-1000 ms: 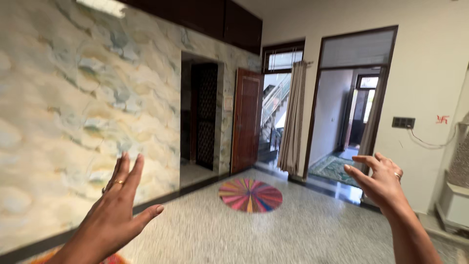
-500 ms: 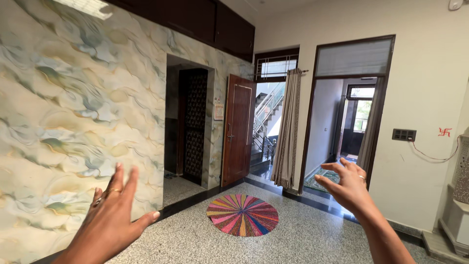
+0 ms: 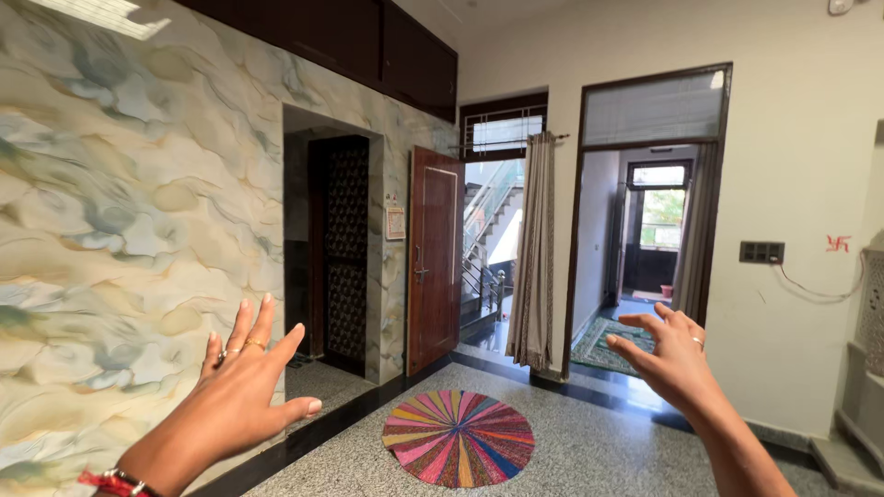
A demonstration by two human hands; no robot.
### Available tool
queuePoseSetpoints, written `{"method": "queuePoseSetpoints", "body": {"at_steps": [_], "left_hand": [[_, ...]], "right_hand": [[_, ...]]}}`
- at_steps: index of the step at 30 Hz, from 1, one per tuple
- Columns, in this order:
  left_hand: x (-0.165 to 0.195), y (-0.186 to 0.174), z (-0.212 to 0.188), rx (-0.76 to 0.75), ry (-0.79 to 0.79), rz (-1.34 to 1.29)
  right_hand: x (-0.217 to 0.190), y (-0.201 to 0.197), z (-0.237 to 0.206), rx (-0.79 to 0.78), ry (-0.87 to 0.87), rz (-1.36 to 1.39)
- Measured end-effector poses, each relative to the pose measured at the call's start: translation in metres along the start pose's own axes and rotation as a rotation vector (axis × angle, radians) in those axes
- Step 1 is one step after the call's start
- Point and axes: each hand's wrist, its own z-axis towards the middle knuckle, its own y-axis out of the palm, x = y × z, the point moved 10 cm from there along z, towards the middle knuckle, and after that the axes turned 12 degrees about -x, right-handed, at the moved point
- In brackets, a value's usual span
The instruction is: The person unlatches and opens a wooden door, then pulls a curtain aside and opens the latches and panes of a multi-pane window. They walk through a hallway into a bedroom, open another window's panes, adjust the curtain, then close a wardrobe door and slide a bolt latch on a double door.
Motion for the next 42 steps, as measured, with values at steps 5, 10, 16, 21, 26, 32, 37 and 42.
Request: {"method": "queuePoseSetpoints", "body": {"at_steps": [5,10,16,21,26,32,37,42], "left_hand": [[-0.015,0.018,0.102,-0.059,0.053,0.031],[-0.011,0.048,0.200,-0.076,0.154,-0.020],[-0.012,0.082,0.307,-0.072,0.192,-0.023],[-0.010,0.092,0.401,-0.153,0.137,0.034],[0.002,0.105,0.465,-0.072,0.193,-0.044],[0.005,0.145,0.558,-0.120,0.261,-0.085],[0.011,0.156,0.656,-0.059,0.330,-0.192],[0.054,0.138,0.742,0.195,0.609,-0.258]], "right_hand": [[-0.002,0.100,0.037,-0.063,0.036,-0.028],[0.012,0.153,0.092,-0.044,0.069,-0.007],[0.025,0.206,0.179,0.045,0.008,0.065],[0.038,0.256,0.256,-0.005,0.033,0.074],[0.057,0.298,0.315,-0.034,0.014,0.059],[0.069,0.350,0.364,0.059,-0.110,0.150],[0.090,0.369,0.399,0.166,-0.088,0.072],[0.113,0.364,0.433,0.222,0.019,-0.040]]}}
